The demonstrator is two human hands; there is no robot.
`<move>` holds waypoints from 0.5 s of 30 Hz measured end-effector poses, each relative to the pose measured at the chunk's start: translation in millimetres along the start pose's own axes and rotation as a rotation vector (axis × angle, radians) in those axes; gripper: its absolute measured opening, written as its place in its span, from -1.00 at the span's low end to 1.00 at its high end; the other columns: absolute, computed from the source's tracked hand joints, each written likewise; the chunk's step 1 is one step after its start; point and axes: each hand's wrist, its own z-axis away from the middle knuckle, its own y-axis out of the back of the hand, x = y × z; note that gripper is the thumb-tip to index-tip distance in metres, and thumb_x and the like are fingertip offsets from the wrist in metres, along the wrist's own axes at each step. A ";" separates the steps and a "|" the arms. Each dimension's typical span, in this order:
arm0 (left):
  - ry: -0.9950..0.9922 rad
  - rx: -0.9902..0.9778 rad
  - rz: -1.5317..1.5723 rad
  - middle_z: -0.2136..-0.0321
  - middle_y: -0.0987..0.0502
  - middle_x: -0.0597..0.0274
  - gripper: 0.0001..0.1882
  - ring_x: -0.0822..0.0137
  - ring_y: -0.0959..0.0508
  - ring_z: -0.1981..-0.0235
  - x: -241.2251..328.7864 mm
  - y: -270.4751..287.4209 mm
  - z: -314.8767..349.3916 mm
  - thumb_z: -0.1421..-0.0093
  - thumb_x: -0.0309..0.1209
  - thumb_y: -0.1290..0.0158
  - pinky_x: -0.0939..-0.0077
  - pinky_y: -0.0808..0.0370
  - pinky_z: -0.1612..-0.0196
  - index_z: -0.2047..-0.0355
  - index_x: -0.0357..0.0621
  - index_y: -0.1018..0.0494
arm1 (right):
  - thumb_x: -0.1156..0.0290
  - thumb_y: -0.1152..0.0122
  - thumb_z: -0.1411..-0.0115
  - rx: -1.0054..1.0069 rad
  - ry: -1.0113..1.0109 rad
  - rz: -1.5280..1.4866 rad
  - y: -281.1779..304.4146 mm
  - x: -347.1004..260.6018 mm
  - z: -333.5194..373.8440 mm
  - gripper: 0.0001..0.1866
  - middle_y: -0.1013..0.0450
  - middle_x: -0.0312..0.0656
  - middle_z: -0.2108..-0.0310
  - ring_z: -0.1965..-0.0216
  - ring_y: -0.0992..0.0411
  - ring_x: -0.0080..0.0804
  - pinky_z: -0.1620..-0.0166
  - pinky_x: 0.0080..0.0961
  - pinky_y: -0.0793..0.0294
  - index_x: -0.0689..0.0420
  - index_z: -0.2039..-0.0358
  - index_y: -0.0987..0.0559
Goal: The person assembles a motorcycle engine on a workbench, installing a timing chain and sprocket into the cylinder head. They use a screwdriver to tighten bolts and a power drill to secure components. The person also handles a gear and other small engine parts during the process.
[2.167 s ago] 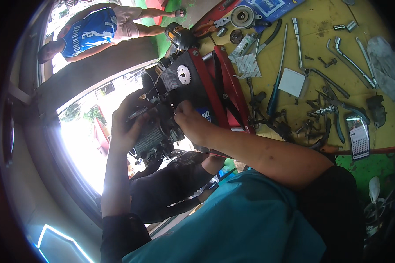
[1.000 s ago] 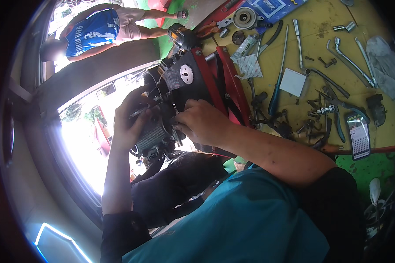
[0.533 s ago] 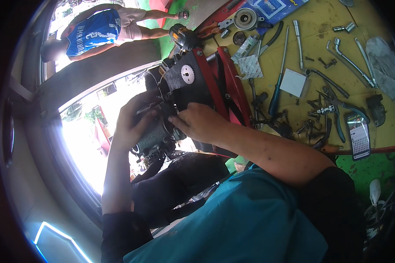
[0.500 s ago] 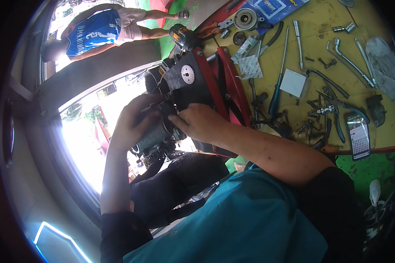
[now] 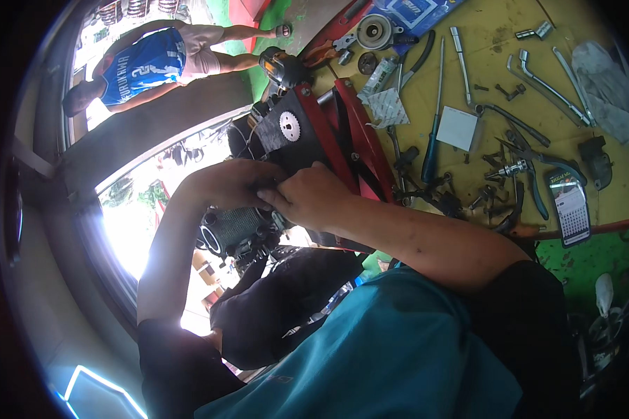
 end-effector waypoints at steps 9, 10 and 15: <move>0.046 -0.151 0.180 0.00 -0.62 0.02 -0.40 0.20 -0.64 -0.02 -1.7 9.1 -5.5 -0.19 -0.41 -0.26 0.26 -0.53 -0.12 -0.25 -0.10 -0.41 | 0.28 -0.26 -0.27 0.193 0.266 0.105 -6.7 14.6 13.9 -0.82 -0.54 -0.19 0.38 0.25 -0.53 -0.12 0.15 -0.14 -0.38 0.06 0.18 -0.55; 0.051 -0.159 0.187 -0.01 -0.61 0.01 -0.41 0.20 -0.63 -0.03 -1.6 9.4 -5.3 -0.20 -0.41 -0.25 0.26 -0.53 -0.13 -0.26 -0.11 -0.41 | 0.29 -0.27 -0.27 0.188 0.274 0.121 -6.9 16.0 13.2 -0.83 -0.54 -0.20 0.38 0.25 -0.52 -0.14 0.15 -0.15 -0.38 0.06 0.20 -0.55; -0.089 -0.029 0.286 -0.04 -0.60 0.04 -0.52 0.24 -0.59 -0.12 -26.9 6.7 4.2 -0.32 -0.38 -0.13 0.31 -0.50 -0.18 -0.24 -0.13 -0.43 | 0.28 -0.25 -0.30 0.164 0.270 0.131 -3.8 12.8 8.7 -0.86 -0.54 -0.25 0.41 0.27 -0.50 -0.18 0.19 -0.16 -0.41 0.06 0.27 -0.57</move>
